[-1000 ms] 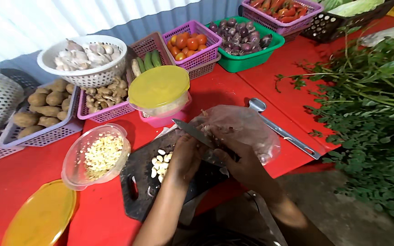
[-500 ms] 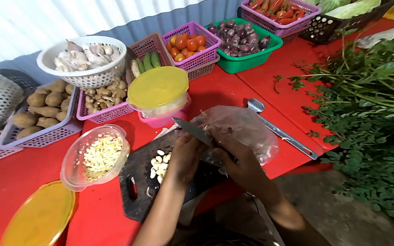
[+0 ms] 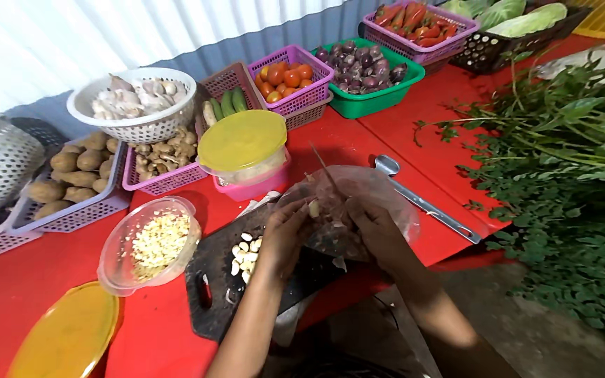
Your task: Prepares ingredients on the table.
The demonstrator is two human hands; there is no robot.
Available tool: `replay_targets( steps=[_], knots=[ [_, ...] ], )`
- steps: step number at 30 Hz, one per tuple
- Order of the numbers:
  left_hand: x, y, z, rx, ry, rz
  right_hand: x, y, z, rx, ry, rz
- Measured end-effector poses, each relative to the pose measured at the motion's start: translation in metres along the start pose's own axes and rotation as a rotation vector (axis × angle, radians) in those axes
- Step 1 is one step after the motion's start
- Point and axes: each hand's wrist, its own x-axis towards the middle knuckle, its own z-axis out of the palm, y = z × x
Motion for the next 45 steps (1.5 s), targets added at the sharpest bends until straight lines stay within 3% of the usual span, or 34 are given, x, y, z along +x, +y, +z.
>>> replay_targets(
  steps=[7, 11, 16, 21, 26, 29, 33, 35, 40, 45],
  knots=[
    [0.009, -0.001, -0.003, 0.255, -0.036, 0.057, -0.004, -0.006, -0.003, -0.074, -0.255, -0.052],
    [0.013, -0.004, -0.005, 0.344, -0.022, 0.169, 0.002, -0.002, 0.002, -0.092, -0.223, -0.094],
    [0.019, -0.005, -0.01, 0.332, 0.003, 0.19, 0.005, 0.001, 0.008, -0.041, -0.237, -0.073],
    [0.02, -0.006, -0.011, 0.335, -0.014, 0.212, 0.005, 0.006, 0.015, -0.043, -0.121, -0.105],
    [0.016, -0.008, -0.012, 0.415, -0.051, 0.312, 0.001, 0.004, 0.016, 0.151, -0.094, 0.017],
    [0.013, -0.003, -0.012, 0.371, -0.078, 0.243, -0.003, -0.003, 0.008, 0.329, -0.217, 0.168],
    [0.015, 0.009, -0.008, 0.024, -0.101, -0.048, 0.001, -0.001, -0.008, 0.618, -0.429, 0.369],
    [0.02, 0.007, -0.015, -0.055, -0.144, -0.135, 0.004, 0.0, -0.012, 0.664, -0.453, 0.402],
    [0.029, 0.001, -0.023, 0.021, -0.207, -0.119, 0.007, -0.014, -0.006, 0.321, -0.211, 0.319],
    [0.02, 0.006, -0.019, -0.067, -0.088, -0.136, 0.014, -0.015, -0.009, -0.125, -0.112, 0.198]
  ],
)
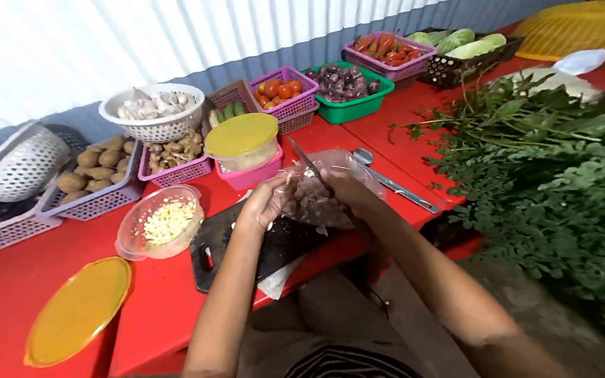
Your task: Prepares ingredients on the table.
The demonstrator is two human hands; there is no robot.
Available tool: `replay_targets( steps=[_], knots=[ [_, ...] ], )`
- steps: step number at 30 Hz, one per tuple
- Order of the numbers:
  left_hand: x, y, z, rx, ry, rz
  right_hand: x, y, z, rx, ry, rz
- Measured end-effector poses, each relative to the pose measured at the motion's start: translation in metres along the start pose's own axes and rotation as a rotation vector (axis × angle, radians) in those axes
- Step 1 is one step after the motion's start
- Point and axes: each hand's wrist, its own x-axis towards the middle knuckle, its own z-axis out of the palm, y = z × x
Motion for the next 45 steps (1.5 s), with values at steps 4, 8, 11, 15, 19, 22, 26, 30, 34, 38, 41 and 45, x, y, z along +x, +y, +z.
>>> replay_targets(
  steps=[4, 8, 11, 15, 19, 22, 26, 30, 34, 38, 41, 45],
  knots=[
    [-0.015, 0.005, 0.002, 0.194, 0.068, 0.111, -0.008, -0.006, -0.003, -0.137, -0.056, 0.028],
    [-0.035, 0.017, -0.014, 0.406, 0.036, 0.228, -0.001, -0.014, -0.006, -0.325, -0.086, 0.069],
    [-0.054, 0.034, -0.049, 0.419, 0.031, 0.3, -0.003, -0.018, -0.006, -0.347, -0.07, 0.108],
    [-0.071, 0.057, -0.104, 0.438, 0.138, 0.412, -0.002, -0.026, -0.003, -0.355, -0.024, 0.168],
    [-0.08, 0.057, -0.12, 0.58, 0.149, 0.436, 0.003, -0.034, 0.006, -0.378, 0.013, 0.186],
    [-0.075, 0.045, -0.095, 0.979, -0.077, 0.492, 0.005, -0.039, 0.01, -0.414, 0.021, 0.201],
    [-0.054, -0.01, -0.041, 1.382, -0.361, 0.715, 0.005, -0.033, 0.011, -0.463, 0.02, 0.21],
    [-0.045, -0.057, 0.002, 1.569, -0.239, 0.533, -0.001, -0.035, 0.006, -0.457, -0.004, 0.172],
    [-0.038, -0.087, 0.01, 1.477, -0.17, 0.515, -0.006, -0.035, 0.001, -0.419, -0.048, 0.14],
    [-0.046, -0.097, 0.007, 1.411, -0.167, 0.564, -0.001, -0.035, 0.003, -0.431, -0.047, 0.125],
    [-0.048, -0.089, -0.002, 1.244, -0.082, 0.667, 0.0, -0.036, 0.001, -0.581, -0.037, 0.066],
    [-0.01, -0.032, 0.006, 1.171, 0.061, 0.604, 0.001, -0.03, -0.005, -0.68, 0.042, -0.101]
  ],
)
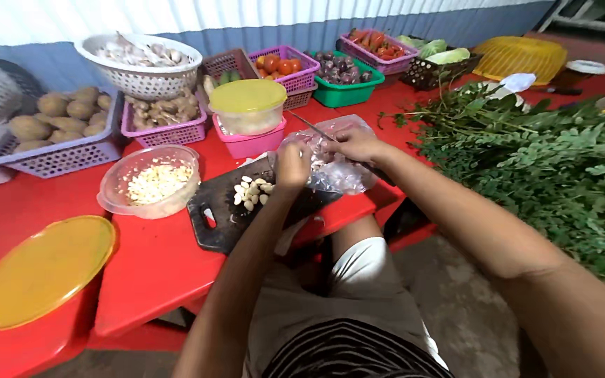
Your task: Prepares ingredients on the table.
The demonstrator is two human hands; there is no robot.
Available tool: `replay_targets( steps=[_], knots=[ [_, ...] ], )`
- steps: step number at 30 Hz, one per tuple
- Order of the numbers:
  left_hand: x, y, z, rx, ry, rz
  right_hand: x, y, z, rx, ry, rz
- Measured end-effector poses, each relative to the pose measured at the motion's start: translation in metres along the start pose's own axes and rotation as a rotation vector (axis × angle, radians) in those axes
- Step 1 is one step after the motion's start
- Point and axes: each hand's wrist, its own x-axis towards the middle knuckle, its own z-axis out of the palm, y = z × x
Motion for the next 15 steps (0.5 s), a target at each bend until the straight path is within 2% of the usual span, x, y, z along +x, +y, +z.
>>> replay_targets(
  steps=[3, 7, 10, 13, 15],
  knots=[
    [0.038, 0.007, 0.001, 0.245, -0.193, -0.101, -0.017, 0.006, 0.005, -0.008, 0.036, 0.021],
    [0.032, 0.027, -0.002, 0.407, -0.162, -0.15, -0.027, 0.011, 0.004, -0.062, 0.008, 0.062],
    [0.023, 0.02, -0.007, 0.456, -0.248, -0.162, -0.023, 0.011, 0.007, -0.109, -0.036, 0.101],
    [0.004, 0.02, -0.016, 0.463, -0.174, -0.095, -0.014, 0.013, 0.006, -0.157, 0.033, -0.011],
    [-0.022, 0.019, -0.015, 0.442, -0.219, 0.022, -0.012, 0.016, 0.009, -0.149, 0.102, -0.099]
  ],
)
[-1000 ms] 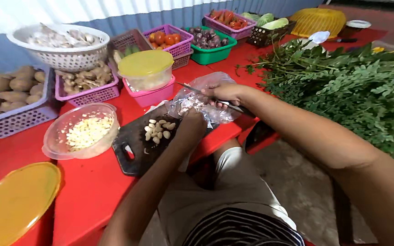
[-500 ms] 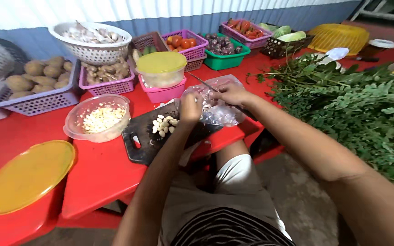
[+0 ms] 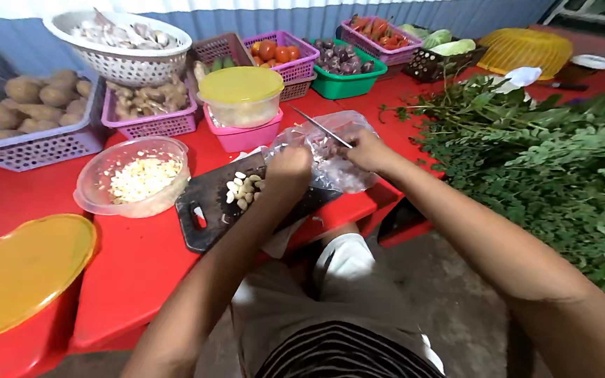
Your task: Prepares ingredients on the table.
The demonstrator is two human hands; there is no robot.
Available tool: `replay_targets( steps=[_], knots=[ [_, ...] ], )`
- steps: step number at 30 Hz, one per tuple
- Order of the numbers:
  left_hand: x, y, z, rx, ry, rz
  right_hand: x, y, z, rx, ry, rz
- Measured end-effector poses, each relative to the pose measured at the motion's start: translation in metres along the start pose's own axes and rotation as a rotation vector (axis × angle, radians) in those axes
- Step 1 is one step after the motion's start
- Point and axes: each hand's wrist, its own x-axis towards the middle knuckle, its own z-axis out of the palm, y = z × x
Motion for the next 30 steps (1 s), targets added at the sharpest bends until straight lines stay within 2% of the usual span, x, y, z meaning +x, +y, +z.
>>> replay_targets(
  steps=[1, 2, 4, 5, 8, 13, 15, 18, 21, 25, 27, 30],
  knots=[
    [-0.016, 0.002, 0.007, -0.015, -0.05, 0.086, 0.0, 0.002, 0.003, 0.006, 0.026, -0.024],
    [-0.03, 0.006, 0.012, -0.016, -0.174, 0.13, 0.002, 0.004, 0.005, 0.001, 0.046, -0.046],
    [-0.049, 0.014, 0.013, 0.021, -0.438, 0.144, 0.006, 0.009, 0.008, -0.015, 0.069, -0.078],
    [-0.054, 0.014, 0.016, 0.064, -0.493, 0.164, 0.007, 0.011, 0.01, -0.032, 0.077, -0.085],
    [-0.06, 0.002, 0.03, 0.138, -0.382, 0.327, 0.0, 0.015, 0.012, -0.088, 0.061, -0.085],
    [-0.053, -0.012, 0.032, 0.168, -0.241, 0.622, -0.019, 0.005, 0.003, -0.042, -0.064, 0.042],
    [-0.04, -0.007, 0.01, 0.083, -0.272, 0.569, -0.026, -0.001, 0.001, 0.003, -0.084, 0.075],
    [0.008, -0.008, -0.032, 0.003, -0.294, 0.336, -0.031, -0.004, -0.002, 0.048, -0.106, 0.13],
    [0.061, -0.03, -0.033, -0.029, -0.297, 0.208, -0.036, -0.01, 0.0, 0.136, -0.125, 0.189],
    [0.071, -0.033, -0.026, 0.086, -0.368, 0.207, -0.037, -0.026, -0.008, 0.283, -0.163, 0.328],
    [0.06, -0.031, -0.025, 0.053, -0.279, 0.251, -0.038, -0.031, -0.01, 0.343, -0.164, 0.375],
    [0.064, -0.035, -0.013, -0.136, -0.124, 0.35, -0.034, -0.029, -0.006, 0.443, -0.152, 0.405]
  ],
)
